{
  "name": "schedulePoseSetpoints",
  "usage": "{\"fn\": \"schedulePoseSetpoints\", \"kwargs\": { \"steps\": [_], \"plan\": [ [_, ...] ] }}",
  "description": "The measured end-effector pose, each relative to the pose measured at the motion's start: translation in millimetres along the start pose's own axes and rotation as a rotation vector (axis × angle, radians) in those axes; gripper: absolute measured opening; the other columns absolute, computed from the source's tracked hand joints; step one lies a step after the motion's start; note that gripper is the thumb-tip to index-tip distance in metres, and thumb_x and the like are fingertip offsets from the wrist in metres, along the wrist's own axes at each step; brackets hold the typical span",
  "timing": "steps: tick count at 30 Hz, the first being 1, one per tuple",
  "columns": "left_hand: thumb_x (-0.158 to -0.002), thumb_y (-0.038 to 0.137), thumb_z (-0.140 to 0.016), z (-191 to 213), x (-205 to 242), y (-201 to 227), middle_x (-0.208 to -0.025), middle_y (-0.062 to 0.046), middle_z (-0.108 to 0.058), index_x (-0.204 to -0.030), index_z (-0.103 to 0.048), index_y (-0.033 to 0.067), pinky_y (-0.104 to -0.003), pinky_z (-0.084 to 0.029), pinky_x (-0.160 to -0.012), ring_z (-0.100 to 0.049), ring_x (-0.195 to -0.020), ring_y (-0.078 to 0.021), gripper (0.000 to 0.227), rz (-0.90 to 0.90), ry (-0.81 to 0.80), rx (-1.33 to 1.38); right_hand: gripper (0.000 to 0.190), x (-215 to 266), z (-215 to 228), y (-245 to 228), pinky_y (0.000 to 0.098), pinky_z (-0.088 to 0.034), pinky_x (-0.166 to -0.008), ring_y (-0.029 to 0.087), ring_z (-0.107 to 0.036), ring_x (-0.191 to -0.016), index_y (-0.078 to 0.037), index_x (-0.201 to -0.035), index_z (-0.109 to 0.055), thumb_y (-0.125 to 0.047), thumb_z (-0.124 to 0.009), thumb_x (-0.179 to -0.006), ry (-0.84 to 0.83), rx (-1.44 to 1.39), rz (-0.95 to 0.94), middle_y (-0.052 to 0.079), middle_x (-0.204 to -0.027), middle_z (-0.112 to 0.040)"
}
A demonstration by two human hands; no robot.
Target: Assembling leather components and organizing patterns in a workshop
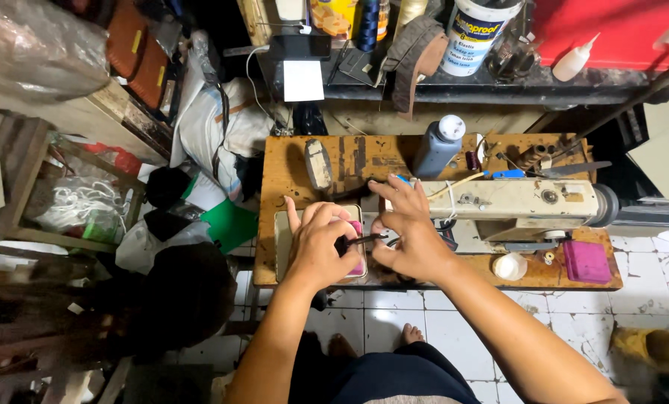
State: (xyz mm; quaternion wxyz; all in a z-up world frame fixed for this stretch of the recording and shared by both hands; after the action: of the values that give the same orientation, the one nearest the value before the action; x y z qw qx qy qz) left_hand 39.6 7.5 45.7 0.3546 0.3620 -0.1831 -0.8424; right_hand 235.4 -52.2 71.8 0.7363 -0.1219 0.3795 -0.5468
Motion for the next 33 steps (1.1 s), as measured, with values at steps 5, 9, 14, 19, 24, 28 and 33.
{"fn": "schedulePoseSetpoints", "kwargs": {
  "steps": [5, 9, 14, 19, 24, 28, 33],
  "plan": [
    [-0.06, 0.021, -0.079, 11, -3, 6, -0.104, 0.002, -0.066, -0.073, -0.065, 0.0207, -0.068, -0.005, -0.12, -0.057, -0.119, -0.0272, 0.019, 0.01, 0.05, 0.075, 0.014, 0, 8, 3, 0.0665, -0.02, -0.116, 0.045, -0.041, -0.143, -0.013, -0.078, -0.069, -0.017, -0.076, -0.067, 0.04, -0.131, -0.045, 0.013, -0.148, -0.057],
    [-0.061, 0.02, -0.077, 11, -2, 6, -0.104, 0.0, -0.066, -0.072, -0.065, 0.0214, -0.054, -0.014, -0.122, -0.058, -0.114, -0.0252, 0.016, 0.026, 0.091, 0.183, 0.014, 0, 11, -2, 0.0622, -0.027, -0.116, 0.044, -0.045, -0.141, -0.013, -0.079, -0.073, -0.013, -0.077, -0.065, 0.072, -0.234, -0.064, 0.014, -0.144, -0.06],
    [-0.066, 0.017, -0.076, 18, 0, 16, -0.11, -0.005, -0.066, -0.078, -0.068, 0.0178, -0.047, -0.038, -0.108, -0.062, -0.108, -0.0297, 0.014, 0.12, 0.102, 0.394, 0.017, 5, 7, -9, 0.0611, -0.03, -0.115, 0.046, -0.047, -0.14, -0.011, -0.08, -0.074, -0.013, -0.079, -0.064, 0.059, -0.263, -0.05, 0.017, -0.144, -0.06],
    [-0.068, 0.015, -0.076, 26, -2, 34, -0.111, -0.007, -0.067, -0.079, -0.068, 0.0146, -0.045, -0.043, -0.103, -0.064, -0.107, -0.0319, 0.013, 0.172, 0.096, 0.507, 0.016, 9, 0, -16, 0.0601, -0.032, -0.113, 0.049, -0.046, -0.139, -0.009, -0.08, -0.073, -0.013, -0.079, -0.065, 0.048, -0.298, -0.013, 0.02, -0.143, -0.06],
    [-0.073, 0.019, -0.075, 30, -2, 45, -0.11, -0.009, -0.068, -0.081, -0.067, 0.013, -0.042, -0.044, -0.098, -0.065, -0.106, -0.0317, 0.012, 0.149, 0.078, 0.545, 0.016, 12, -1, -28, 0.0624, -0.033, -0.112, 0.052, -0.047, -0.137, -0.005, -0.079, -0.072, -0.011, -0.078, -0.066, 0.061, -0.36, -0.01, 0.024, -0.141, -0.06],
    [-0.073, 0.016, -0.074, 34, -2, 54, -0.11, -0.012, -0.068, -0.081, -0.066, 0.0107, -0.042, -0.046, -0.097, -0.066, -0.104, -0.0328, 0.012, 0.151, 0.081, 0.586, 0.018, 17, -5, -29, 0.0629, -0.033, -0.111, 0.052, -0.047, -0.137, -0.003, -0.078, -0.069, -0.01, -0.079, -0.065, 0.071, -0.373, -0.009, 0.024, -0.142, -0.06],
    [-0.076, 0.015, -0.073, 31, -3, 56, -0.111, -0.016, -0.067, -0.084, -0.067, 0.0063, -0.043, -0.047, -0.094, -0.066, -0.102, -0.0342, 0.014, 0.172, 0.078, 0.648, 0.016, 21, -4, -33, 0.0579, -0.037, -0.11, 0.048, -0.052, -0.135, -0.003, -0.078, -0.07, -0.009, -0.08, -0.067, 0.104, -0.483, -0.035, 0.025, -0.136, -0.063]
  ]
}}
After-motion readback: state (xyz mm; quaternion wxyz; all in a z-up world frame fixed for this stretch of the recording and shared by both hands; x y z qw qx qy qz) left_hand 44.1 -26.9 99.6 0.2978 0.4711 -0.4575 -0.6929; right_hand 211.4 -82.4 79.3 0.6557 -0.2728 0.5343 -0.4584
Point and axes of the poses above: each hand's wrist, its own x-axis away from the middle knuckle, its own z-axis out of the back of the hand, y = z × x, the point moved 1 cm from there along -x, towards the middle knuckle
